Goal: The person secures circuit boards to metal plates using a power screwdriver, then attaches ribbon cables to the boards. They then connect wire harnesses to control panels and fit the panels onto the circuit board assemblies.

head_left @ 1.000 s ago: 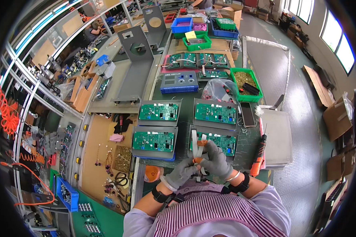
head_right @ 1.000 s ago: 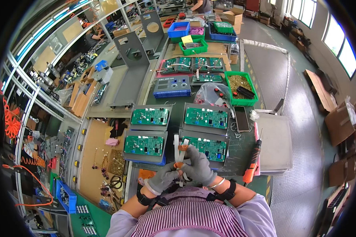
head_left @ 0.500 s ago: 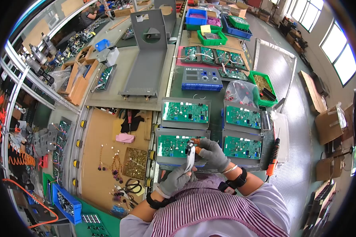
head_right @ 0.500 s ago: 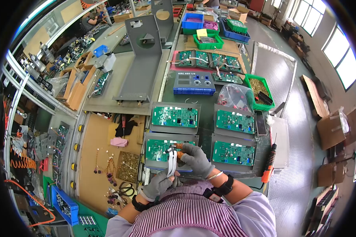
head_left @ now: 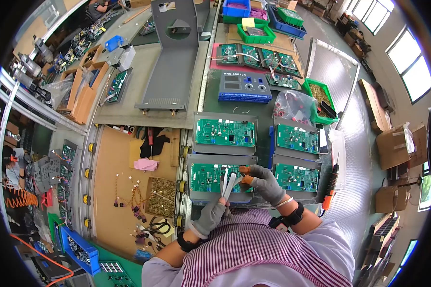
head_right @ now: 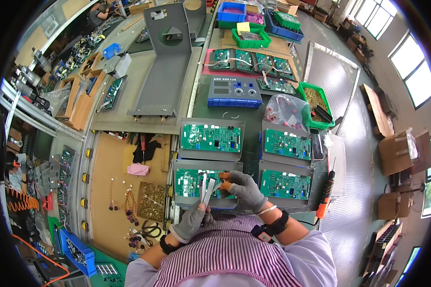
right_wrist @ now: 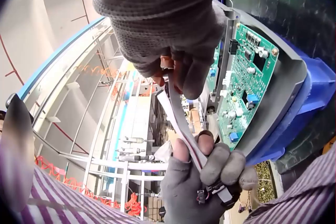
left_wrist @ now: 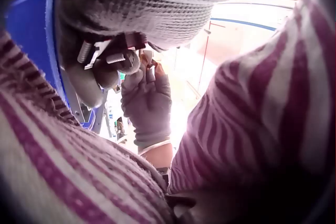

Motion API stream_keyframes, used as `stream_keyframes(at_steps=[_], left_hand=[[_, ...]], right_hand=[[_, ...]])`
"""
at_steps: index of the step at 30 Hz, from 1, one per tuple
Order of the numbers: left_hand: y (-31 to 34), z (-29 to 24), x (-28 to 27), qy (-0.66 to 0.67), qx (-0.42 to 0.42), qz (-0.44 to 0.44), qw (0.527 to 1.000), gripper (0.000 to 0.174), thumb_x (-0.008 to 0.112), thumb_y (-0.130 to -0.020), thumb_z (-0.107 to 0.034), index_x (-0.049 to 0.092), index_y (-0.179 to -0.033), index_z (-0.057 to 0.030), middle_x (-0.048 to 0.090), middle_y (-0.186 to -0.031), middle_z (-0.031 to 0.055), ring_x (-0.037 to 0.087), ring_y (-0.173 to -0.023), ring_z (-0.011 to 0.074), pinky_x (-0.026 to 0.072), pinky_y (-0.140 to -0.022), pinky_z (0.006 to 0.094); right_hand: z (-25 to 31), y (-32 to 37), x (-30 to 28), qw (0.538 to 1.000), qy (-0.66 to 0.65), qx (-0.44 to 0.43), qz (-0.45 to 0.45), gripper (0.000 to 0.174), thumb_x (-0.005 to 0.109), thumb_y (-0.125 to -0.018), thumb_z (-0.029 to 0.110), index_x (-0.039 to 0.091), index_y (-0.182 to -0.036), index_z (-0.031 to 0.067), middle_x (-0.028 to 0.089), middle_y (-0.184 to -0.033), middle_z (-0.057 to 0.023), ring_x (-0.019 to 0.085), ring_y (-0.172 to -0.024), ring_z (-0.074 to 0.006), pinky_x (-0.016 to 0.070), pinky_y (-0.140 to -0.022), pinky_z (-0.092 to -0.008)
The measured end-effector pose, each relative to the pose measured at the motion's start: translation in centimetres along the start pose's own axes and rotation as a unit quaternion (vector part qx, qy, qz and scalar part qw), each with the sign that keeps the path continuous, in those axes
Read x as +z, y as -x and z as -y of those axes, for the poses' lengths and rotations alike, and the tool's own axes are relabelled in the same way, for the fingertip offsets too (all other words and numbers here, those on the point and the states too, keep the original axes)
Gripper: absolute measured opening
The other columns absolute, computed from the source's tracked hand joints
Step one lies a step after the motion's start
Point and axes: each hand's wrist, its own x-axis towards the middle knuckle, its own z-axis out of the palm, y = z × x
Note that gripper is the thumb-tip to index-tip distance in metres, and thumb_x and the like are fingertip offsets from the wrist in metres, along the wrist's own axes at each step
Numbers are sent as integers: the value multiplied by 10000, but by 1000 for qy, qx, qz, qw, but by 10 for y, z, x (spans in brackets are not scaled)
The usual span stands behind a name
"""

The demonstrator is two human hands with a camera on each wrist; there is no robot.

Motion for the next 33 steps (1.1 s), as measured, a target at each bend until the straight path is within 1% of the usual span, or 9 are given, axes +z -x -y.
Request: stream_keyframes(at_steps=[3,6,15,18,22,24,25,28,33], left_hand=[[-4,1,4,-124,9,-36,992,311,361,-965,-274,448,-1040,15,437,-683,33,471,-647,125,494,-713,329],[-6,0,10,-129,31,-55,990,335,347,-969,-274,448,-1073,27,415,-653,30,463,-632,124,498,-688,338],[-12,-23,18,188,-54,40,980,326,379,-957,-291,464,-1040,12,443,-646,32,504,-607,162,506,-676,371],[-13,-23,25,108,-44,18,993,310,392,-955,-262,478,-1055,18,472,-666,28,509,-609,132,502,-665,318],[-10,-33,32,-155,45,-166,973,294,391,-955,-253,528,-1003,3,514,-707,25,478,-623,77,452,-617,228],[-11,-23,14,-240,95,-249,933,295,376,-961,-238,544,-993,2,545,-737,25,489,-631,56,433,-601,194],[-14,-18,9,-232,178,-264,919,277,366,-964,-231,516,-1020,-4,573,-750,53,529,-641,91,449,-607,215],[-9,-24,3,-55,191,-202,959,230,351,-963,-161,480,-1054,7,583,-744,81,541,-615,117,475,-608,250],[-2,-32,5,-44,124,-164,978,252,339,-969,-192,470,-1043,9,540,-652,72,551,-587,142,489,-594,272]], right_hand=[[1,-3,3,1000,-5,1,-23,358,501,-787,48,506,-1126,-69,580,-939,-74,580,-810,-136,498,-734,-274],[-3,-9,-5,999,14,18,-33,376,500,-781,29,499,-1143,-72,574,-970,-81,575,-837,-137,492,-765,-273],[13,-6,-13,998,-44,-44,23,319,480,-802,-20,536,-1115,-38,596,-1035,-94,576,-912,-145,483,-819,-277],[6,-4,-15,996,-61,-64,19,287,494,-822,-8,544,-1104,-36,605,-1023,-92,587,-876,-148,491,-789,-282],[1,-10,-15,993,-46,-65,-88,252,534,-818,21,576,-1062,-23,628,-933,-95,597,-768,-138,494,-699,-269],[-3,-17,-28,968,188,-98,-133,234,553,-791,49,600,-1016,5,632,-881,-101,608,-720,-174,493,-660,-293],[-6,-22,-34,934,302,-112,-154,225,562,-778,62,612,-992,19,634,-854,-103,614,-696,-192,493,-641,-304],[-18,-37,-44,808,551,-191,-87,208,555,-739,115,629,-926,61,625,-832,-114,609,-689,-278,494,-635,-362],[-23,-46,-32,750,637,-164,-72,171,547,-736,160,630,-874,102,630,-847,-100,607,-718,-305,498,-603,-406]])
